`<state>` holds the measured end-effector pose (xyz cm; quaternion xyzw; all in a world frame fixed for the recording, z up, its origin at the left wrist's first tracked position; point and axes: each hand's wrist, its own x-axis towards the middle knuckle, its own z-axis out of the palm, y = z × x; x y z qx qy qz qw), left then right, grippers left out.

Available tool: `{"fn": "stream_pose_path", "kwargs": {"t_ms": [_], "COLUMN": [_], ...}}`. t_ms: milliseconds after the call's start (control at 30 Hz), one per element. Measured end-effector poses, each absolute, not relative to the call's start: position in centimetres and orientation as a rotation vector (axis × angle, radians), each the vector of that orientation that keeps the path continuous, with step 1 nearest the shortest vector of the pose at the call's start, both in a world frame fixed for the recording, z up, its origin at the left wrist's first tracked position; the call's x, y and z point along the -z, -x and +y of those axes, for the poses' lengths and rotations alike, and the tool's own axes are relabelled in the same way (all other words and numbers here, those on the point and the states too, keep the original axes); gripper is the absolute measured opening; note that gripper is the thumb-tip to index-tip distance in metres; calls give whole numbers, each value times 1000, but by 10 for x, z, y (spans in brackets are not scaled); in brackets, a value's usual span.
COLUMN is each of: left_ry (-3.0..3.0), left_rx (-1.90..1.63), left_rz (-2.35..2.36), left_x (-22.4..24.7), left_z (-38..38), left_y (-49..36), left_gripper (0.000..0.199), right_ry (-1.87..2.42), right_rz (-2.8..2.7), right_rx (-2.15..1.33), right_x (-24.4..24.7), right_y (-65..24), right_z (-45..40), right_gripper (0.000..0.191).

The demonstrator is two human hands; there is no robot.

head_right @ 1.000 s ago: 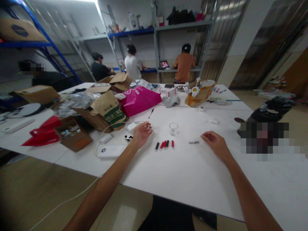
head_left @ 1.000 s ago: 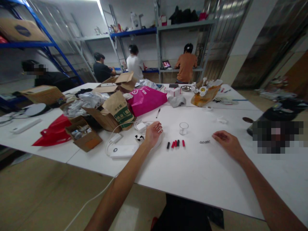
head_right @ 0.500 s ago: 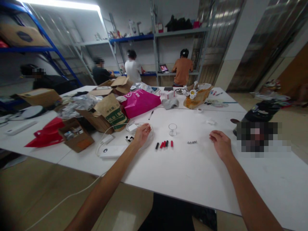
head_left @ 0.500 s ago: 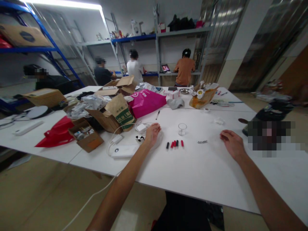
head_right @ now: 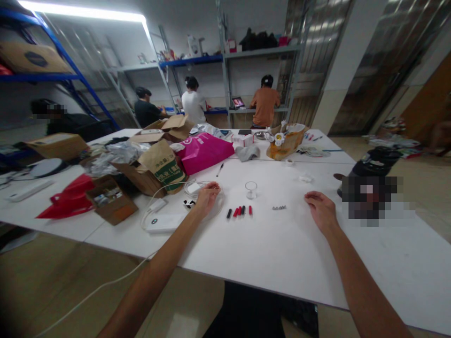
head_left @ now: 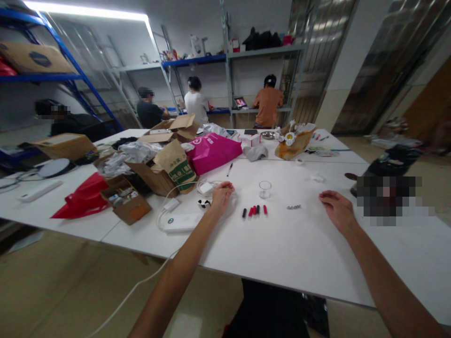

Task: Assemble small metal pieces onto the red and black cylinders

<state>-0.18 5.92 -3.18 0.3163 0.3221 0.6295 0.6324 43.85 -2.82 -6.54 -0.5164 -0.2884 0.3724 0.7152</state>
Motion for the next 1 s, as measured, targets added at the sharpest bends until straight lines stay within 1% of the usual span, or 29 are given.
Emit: {"fn": "stream_pose_path", "kwargs": {"t_ms": [333, 500, 867, 1000], "left_ry": [-663, -596, -532, -523], "left_rx": [-1373, -1361, -1344, -1340], "left_rz": [790, 779, 760, 739], "left_x": [26, 23, 21, 20], "left_z": [54, 52, 51, 51], "left_y": [4, 3, 3, 3], "left_gripper": [34, 28, 21, 22], "right_ry": [1098, 1077, 1036, 1031], "right_rz": [-554, -552, -502, -483], "right_rx": [-881, -901, -940, -946], "right_x": [59, 55, 50, 51], "right_y": [-436, -435, -431, -432], "right_z": [-28, -32, -33, -32], "right_gripper": [38, 41, 41, 41]}}
